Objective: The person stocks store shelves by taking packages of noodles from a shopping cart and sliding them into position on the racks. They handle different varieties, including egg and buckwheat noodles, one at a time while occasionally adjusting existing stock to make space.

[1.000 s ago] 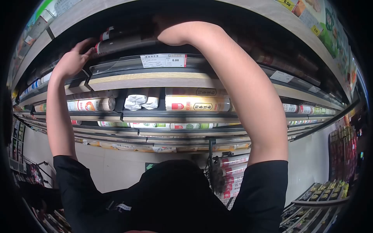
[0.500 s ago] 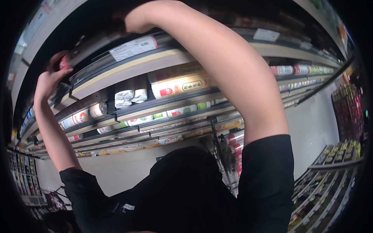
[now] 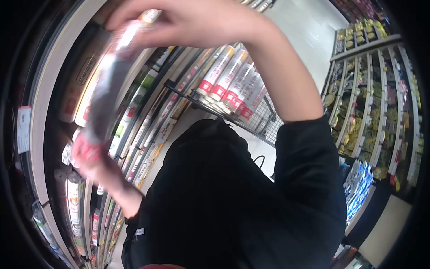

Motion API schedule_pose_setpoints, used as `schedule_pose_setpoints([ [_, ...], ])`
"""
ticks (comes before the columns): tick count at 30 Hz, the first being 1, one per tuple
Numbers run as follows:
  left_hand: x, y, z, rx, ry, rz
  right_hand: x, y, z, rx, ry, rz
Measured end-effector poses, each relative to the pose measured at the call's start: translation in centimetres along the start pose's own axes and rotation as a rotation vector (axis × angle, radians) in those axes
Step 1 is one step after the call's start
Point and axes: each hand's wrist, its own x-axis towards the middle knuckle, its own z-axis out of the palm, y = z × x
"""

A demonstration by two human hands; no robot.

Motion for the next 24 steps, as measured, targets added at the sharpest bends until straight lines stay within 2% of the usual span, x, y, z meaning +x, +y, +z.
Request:
schedule_pose_setpoints([
  [1,-0.8,-0.1,2.9,-0.231,-0.090,-0.404,-2.2,2.2,0.1,0.066,-0.008,0.228],
  [2,-1.6,-0.6,5.3,-0.166,-0.398,-0.305,-4.7,4.4,0.2,0.042,0.036,0.321],
  [3,-2.0,-1.9,7.5,-0.241,-0.572,-0.350,-7.4,6.8,0.5,0.021,0.083,0.412],
  [5,-3.9,-2.9,11.7,-0.495,-0.781,-0.482,-12.9,11.8,2.0,-0.019,0.204,0.527],
  [6,-5.3,-4.5,13.5,-0.465,-0.893,-0.458,-14.8,13.4,2.6,-0.031,0.233,0.620],
  [8,-7.5,-5.4,16.4,-0.351,-1.041,-0.223,-17.3,16.0,3.6,-0.055,0.245,0.783],
  [10,-9.6,-5.9,19.0,-0.285,-1.092,-0.049,-19.1,18.0,3.9,-0.086,0.208,0.923],
  [11,-10.6,-5.9,20.1,-0.254,-1.112,0.040,-19.9,19.0,4.2,-0.099,0.238,0.931],
  [16,-12.7,-6.9,24.4,-0.074,-1.045,0.179,-21.2,22.4,5.2,-0.094,0.474,0.953],
  [20,-13.0,-8.3,25.7,-0.037,-1.056,0.254,-22.9,25.4,6.6,-0.015,0.607,0.979],
  [24,-12.8,-8.1,25.9,-0.083,-1.097,0.188,-22.8,25.7,6.9,0.029,0.631,0.990],
])
